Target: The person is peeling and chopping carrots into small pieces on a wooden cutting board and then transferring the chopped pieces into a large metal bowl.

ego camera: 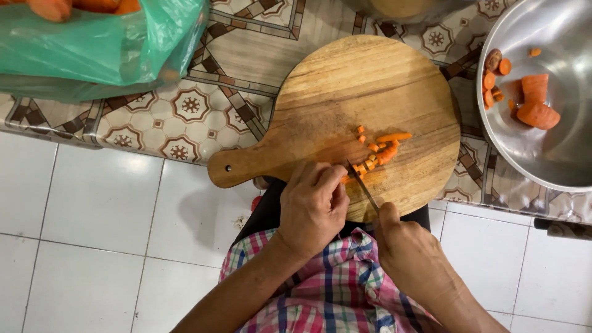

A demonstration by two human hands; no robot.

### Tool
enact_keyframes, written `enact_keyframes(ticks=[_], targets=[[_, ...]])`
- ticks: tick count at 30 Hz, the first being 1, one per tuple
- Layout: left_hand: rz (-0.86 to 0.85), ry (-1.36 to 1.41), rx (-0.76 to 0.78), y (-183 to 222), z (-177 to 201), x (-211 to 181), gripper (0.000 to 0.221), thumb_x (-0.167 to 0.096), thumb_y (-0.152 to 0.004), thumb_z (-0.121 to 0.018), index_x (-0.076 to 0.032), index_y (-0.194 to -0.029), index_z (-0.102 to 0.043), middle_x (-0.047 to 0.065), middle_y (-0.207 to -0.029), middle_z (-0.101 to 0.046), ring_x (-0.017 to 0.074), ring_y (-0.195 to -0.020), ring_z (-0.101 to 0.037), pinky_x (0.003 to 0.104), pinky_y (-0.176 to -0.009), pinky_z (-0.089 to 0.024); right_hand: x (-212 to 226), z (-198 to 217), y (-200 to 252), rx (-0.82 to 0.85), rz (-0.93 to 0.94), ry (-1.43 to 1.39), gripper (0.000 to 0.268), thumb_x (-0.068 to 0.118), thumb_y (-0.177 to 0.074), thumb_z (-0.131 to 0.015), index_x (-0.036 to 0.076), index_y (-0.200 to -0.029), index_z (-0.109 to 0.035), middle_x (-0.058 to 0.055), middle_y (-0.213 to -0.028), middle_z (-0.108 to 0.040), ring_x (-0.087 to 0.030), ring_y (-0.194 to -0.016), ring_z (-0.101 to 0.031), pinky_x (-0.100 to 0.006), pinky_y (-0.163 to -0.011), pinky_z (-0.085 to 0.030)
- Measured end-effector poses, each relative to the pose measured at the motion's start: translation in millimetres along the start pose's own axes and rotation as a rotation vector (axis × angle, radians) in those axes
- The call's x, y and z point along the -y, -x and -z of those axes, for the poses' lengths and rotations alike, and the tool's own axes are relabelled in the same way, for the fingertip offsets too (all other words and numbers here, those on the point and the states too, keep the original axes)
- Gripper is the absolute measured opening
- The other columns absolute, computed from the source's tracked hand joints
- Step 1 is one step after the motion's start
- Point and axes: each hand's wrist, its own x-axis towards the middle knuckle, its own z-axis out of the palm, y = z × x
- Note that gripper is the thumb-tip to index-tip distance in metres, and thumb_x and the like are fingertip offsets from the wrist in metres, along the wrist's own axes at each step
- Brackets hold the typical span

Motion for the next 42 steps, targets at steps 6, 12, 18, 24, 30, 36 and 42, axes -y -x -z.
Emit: enact_keyframes(ticks=[6, 12, 18, 24, 30, 36, 42], targets=[[-0.007, 0.001, 0.006, 0, 0, 0, 0.017, 0.010, -0.079, -0.068, -0.002, -0.087, -0.059, 0.006, -0.085, -0.055, 0.0230, -0.078, -0.055, 0.033, -0.068, -0.054, -6, -16, -1, -0.061, 0.089, -0.006, 0.020, 0.032, -0.107, -0.040, 0.013, -0.099, -0.041, -0.007, -0.053, -0.065, -0.038, -0.046, -0.063, -0.050, -0.049, -0.048], [-0.003, 0.007, -0.007, -2, 2, -1, 0.016, 0.012, -0.079, -0.065, -0.003, -0.083, -0.058, 0.007, -0.085, -0.056, 0.0244, -0.077, -0.055, 0.034, -0.064, -0.052, 11, -6, 1, -0.078, 0.124, 0.126, 0.013, 0.006, -0.098, -0.034, 0.014, -0.090, -0.041, 0.001, -0.050, -0.060, -0.024, -0.040, -0.062, -0.043, -0.043, -0.050], [-0.001, 0.048, -0.020, -2, 3, -2, 0.014, 0.011, -0.082, -0.067, -0.001, -0.087, -0.063, 0.008, -0.089, -0.057, 0.0248, -0.081, -0.057, 0.035, -0.067, -0.054, 5, -8, 0, -0.013, 0.108, 0.128, 0.021, -0.004, -0.087, -0.034, 0.013, -0.097, -0.041, -0.001, -0.058, -0.066, -0.029, -0.048, -0.065, -0.046, -0.050, -0.052], [0.018, 0.051, -0.007, 2, 2, 3, 0.014, 0.007, -0.085, -0.070, -0.001, -0.094, -0.063, 0.011, -0.094, -0.065, 0.0289, -0.086, -0.063, 0.039, -0.075, -0.057, 4, -7, 1, -0.042, 0.057, -0.046, 0.025, 0.036, -0.109, -0.038, 0.012, -0.106, -0.044, -0.011, -0.059, -0.070, -0.040, -0.052, -0.067, -0.052, -0.052, -0.049], [-0.008, 0.110, 0.000, 6, 1, 9, 0.017, 0.012, -0.084, -0.072, 0.002, -0.096, -0.066, 0.013, -0.095, -0.068, 0.0289, -0.083, -0.063, 0.039, -0.075, -0.055, -1, -17, 1, -0.064, 0.140, 0.029, 0.013, 0.022, -0.106, -0.038, 0.014, -0.096, -0.039, -0.004, -0.052, -0.063, -0.034, -0.046, -0.063, -0.049, -0.048, -0.045], [-0.010, 0.146, -0.025, 6, 1, 8, 0.013, 0.013, -0.087, -0.073, 0.003, -0.093, -0.067, 0.012, -0.091, -0.067, 0.0262, -0.082, -0.061, 0.035, -0.070, -0.055, -2, -15, 1, -0.035, 0.174, 0.080, 0.006, 0.007, -0.093, -0.038, 0.013, -0.094, -0.038, -0.006, -0.057, -0.064, -0.039, -0.054, -0.066, -0.052, -0.049, -0.048], [-0.039, 0.092, -0.013, 4, 6, 6, 0.009, 0.009, -0.089, -0.071, 0.002, -0.093, -0.067, 0.012, -0.094, -0.066, 0.0271, -0.085, -0.063, 0.037, -0.073, -0.057, 27, 0, -3, 0.045, 0.142, 0.125, 0.020, -0.004, -0.091, -0.031, 0.010, -0.100, -0.041, -0.005, -0.069, -0.064, -0.029, -0.054, -0.067, -0.045, -0.050, -0.054]])
